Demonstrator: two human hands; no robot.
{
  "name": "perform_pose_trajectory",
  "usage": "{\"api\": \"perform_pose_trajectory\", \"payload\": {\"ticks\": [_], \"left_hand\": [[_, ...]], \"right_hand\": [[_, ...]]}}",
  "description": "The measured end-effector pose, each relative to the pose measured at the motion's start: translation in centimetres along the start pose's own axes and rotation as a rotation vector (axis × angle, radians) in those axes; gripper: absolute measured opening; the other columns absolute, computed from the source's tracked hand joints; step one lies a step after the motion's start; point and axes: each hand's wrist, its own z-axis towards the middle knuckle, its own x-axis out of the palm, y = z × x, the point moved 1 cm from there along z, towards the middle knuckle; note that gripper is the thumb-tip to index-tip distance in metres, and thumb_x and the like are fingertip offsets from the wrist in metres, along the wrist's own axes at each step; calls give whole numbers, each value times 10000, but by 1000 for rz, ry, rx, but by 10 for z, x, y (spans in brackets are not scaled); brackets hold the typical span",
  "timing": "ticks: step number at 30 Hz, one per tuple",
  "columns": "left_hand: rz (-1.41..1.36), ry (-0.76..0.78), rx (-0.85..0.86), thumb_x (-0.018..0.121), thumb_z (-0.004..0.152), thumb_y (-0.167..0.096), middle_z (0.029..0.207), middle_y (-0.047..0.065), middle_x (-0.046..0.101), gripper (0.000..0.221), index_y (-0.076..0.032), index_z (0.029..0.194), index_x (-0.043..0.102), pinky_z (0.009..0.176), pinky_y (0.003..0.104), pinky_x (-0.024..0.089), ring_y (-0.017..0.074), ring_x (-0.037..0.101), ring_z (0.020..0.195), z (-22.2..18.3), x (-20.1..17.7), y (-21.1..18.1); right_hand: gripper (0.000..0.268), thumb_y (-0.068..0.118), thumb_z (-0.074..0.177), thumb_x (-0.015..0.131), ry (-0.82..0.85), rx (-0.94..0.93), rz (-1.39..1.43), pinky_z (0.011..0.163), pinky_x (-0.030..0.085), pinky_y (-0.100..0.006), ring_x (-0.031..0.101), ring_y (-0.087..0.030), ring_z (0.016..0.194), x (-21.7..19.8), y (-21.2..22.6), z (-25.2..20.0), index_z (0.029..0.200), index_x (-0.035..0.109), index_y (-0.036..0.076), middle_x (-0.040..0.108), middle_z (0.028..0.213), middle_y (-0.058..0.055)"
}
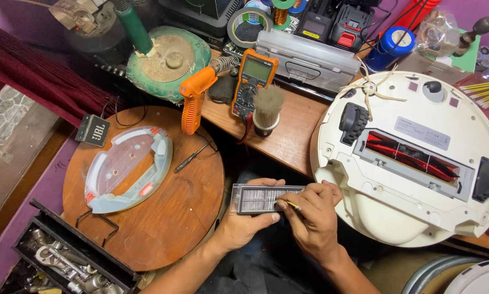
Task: Cleaning a robotic vacuum cleaner filter using a cotton swab to remove dust and debris.
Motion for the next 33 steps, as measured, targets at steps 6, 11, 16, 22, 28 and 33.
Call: {"api": "perform_pose_trajectory", "payload": {"ticks": [6, 11, 16, 22, 28, 33], "left_hand": [[-51, 12, -26, 742, 823, 44, 1455, 188, 599, 583, -52, 1356, 526, 1105, 383, 531, 266, 642, 1278, 1, -2, -6], [-28, 10, -5, 736, 838, 24, 1446, 203, 600, 583, -34, 1370, 506, 1149, 403, 490, 283, 602, 1339, 2, -2, 0], [8, 26, 24, 740, 835, 19, 1434, 199, 606, 582, -37, 1367, 512, 1154, 388, 485, 277, 584, 1359, 3, 3, -3], [-7, 23, 25, 749, 837, 7, 1442, 196, 605, 586, -40, 1371, 510, 1145, 379, 490, 262, 602, 1332, 2, 1, -1], [26, 49, 7, 728, 836, 24, 1431, 185, 613, 569, -41, 1362, 522, 1152, 378, 489, 269, 605, 1335, 1, 5, -5], [38, -1, 15, 755, 807, 15, 1423, 193, 623, 596, -45, 1355, 527, 1131, 376, 498, 270, 620, 1310, 1, 2, -3]], "right_hand": [[141, 232, 951, 647, 169, 287, 311, 895, 365, -329, 536, -167, 887, -5, -4, -5, 887, 729, 136, 712, 843, 52], [158, 195, 959, 643, 68, 352, 382, 901, 423, -316, 534, -180, 932, -7, -10, -9, 921, 739, 75, 714, 872, -1], [120, 194, 957, 655, -4, 261, 205, 906, 369, -329, 526, -185, 889, -5, -5, -1, 931, 733, 106, 677, 818, 21], [135, 205, 965, 632, 0, 175, 124, 903, 347, -365, 529, -207, 860, -5, -1, 1, 907, 710, 111, 695, 831, 24], [76, 170, 919, 733, -68, -35, -27, 929, 285, -388, 508, -207, 831, 0, -9, -1, 967, 738, 111, 665, 822, 32], [95, 224, 934, 666, 62, 129, 55, 934, 261, -404, 507, -202, 900, -4, -1, 0, 904, 721, 152, 637, 776, 42]]}}
